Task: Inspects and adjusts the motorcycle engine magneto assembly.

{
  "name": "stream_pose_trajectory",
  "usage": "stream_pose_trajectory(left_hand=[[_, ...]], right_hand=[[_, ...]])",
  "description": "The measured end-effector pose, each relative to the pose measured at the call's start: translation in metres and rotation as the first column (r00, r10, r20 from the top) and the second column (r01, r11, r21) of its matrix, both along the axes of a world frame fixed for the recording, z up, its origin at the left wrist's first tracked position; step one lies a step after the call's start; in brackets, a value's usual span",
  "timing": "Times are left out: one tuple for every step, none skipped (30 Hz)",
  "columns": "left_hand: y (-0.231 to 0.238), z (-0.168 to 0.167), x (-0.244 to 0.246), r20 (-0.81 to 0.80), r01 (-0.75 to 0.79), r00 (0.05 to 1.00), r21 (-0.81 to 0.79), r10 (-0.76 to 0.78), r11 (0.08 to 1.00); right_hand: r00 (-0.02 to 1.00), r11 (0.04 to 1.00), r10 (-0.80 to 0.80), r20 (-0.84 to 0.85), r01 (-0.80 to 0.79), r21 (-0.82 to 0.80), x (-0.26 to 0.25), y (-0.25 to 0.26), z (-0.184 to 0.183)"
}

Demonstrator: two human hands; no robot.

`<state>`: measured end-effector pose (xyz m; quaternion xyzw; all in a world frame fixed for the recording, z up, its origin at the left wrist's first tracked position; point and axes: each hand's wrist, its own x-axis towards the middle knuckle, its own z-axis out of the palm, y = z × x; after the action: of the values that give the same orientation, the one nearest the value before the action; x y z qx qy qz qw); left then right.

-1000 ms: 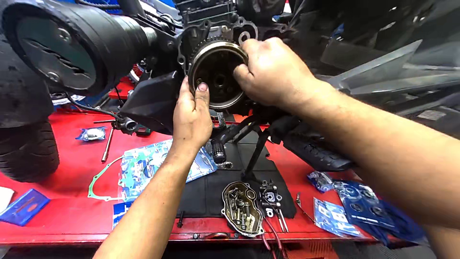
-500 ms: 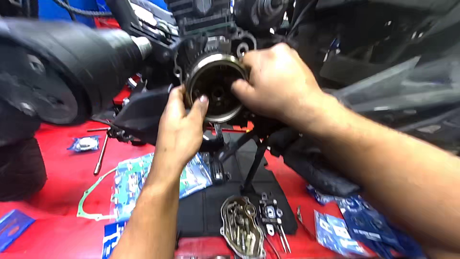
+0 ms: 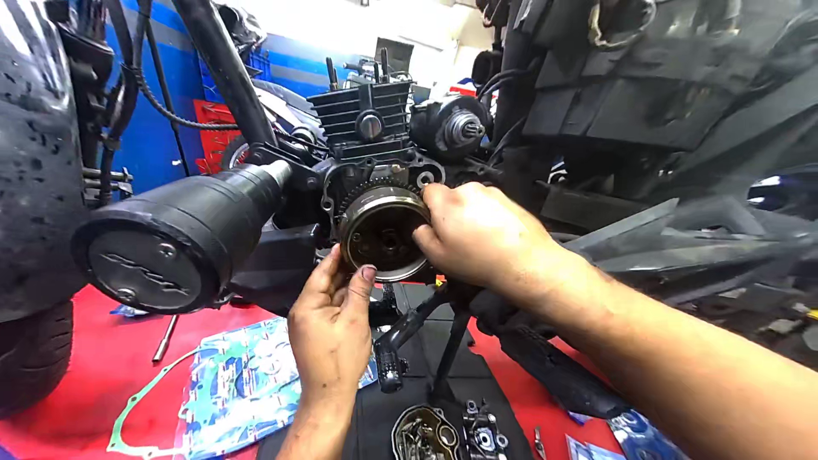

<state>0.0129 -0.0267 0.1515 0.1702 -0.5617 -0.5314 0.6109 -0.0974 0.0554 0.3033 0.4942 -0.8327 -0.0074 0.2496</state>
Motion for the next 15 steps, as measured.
stream_pose_trajectory(left_hand=[[-0.003, 0.001, 0.004, 0.108, -0.038, 0.993, -0.032, 0.042, 0.999], [-0.007, 0.003, 0.007, 0.200, -0.059, 0.977, -0.059, 0.070, 0.997], [-0.010, 0.006, 0.008, 0.271, -0.070, 0.959, -0.070, 0.086, 0.995], [-0.011, 0.009, 0.009, 0.313, -0.076, 0.945, -0.076, 0.096, 0.994], [-0.011, 0.012, 0.009, 0.327, -0.082, 0.939, -0.088, 0.106, 0.993], [-0.011, 0.013, 0.008, 0.327, -0.092, 0.937, -0.101, 0.120, 0.991], [-0.012, 0.013, 0.006, 0.319, -0.105, 0.938, -0.119, 0.138, 0.987], [-0.014, 0.013, 0.003, 0.306, -0.121, 0.939, -0.137, 0.158, 0.983], [-0.017, 0.014, 0.001, 0.293, -0.129, 0.941, -0.148, 0.169, 0.980], [-0.019, 0.014, -0.001, 0.289, -0.129, 0.942, -0.153, 0.169, 0.980], [-0.020, 0.014, -0.002, 0.295, -0.123, 0.941, -0.153, 0.164, 0.981], [-0.022, 0.015, -0.002, 0.306, -0.115, 0.939, -0.149, 0.157, 0.982], [-0.023, 0.016, -0.001, 0.327, -0.109, 0.933, -0.145, 0.151, 0.983], [-0.024, 0.017, 0.000, 0.356, -0.103, 0.923, -0.142, 0.148, 0.985], [-0.026, 0.019, 0.001, 0.387, -0.100, 0.910, -0.140, 0.147, 0.985]], right_hand=[[0.997, 1.000, -0.018, -0.069, 0.019, 0.015, 0.006, 0.004, 0.001], [0.989, 0.999, -0.036, -0.141, 0.040, 0.028, 0.011, 0.009, 0.001], [0.978, 0.997, -0.051, -0.203, 0.060, 0.039, 0.015, 0.011, 0.001], [0.966, 0.996, -0.062, -0.249, 0.074, 0.041, 0.017, 0.012, -0.001], [0.959, 0.996, -0.073, -0.273, 0.086, 0.037, 0.017, 0.012, -0.004], [0.952, 0.998, -0.064, -0.298, 0.069, 0.009, 0.015, 0.012, -0.008], [0.947, 0.998, -0.056, -0.317, 0.051, -0.025, 0.012, 0.010, -0.013], [0.943, 0.998, -0.057, -0.327, 0.042, -0.053, 0.010, 0.008, -0.016], [0.940, 0.996, -0.063, -0.336, 0.040, -0.074, 0.007, 0.004, -0.017], [0.941, 0.996, -0.081, -0.329, 0.061, -0.070, 0.007, 0.000, -0.017], [0.944, 0.994, -0.105, -0.312, 0.094, -0.050, 0.009, -0.003, -0.015], [0.947, 0.991, -0.131, -0.293, 0.128, -0.030, 0.011, -0.005, -0.013], [0.950, 0.988, -0.150, -0.276, 0.151, -0.018, 0.013, -0.007, -0.013], [0.951, 0.986, -0.165, -0.261, 0.168, -0.011, 0.014, -0.009, -0.012], [0.952, 0.984, -0.173, -0.251, 0.176, -0.012, 0.015, -0.009, -0.012]])
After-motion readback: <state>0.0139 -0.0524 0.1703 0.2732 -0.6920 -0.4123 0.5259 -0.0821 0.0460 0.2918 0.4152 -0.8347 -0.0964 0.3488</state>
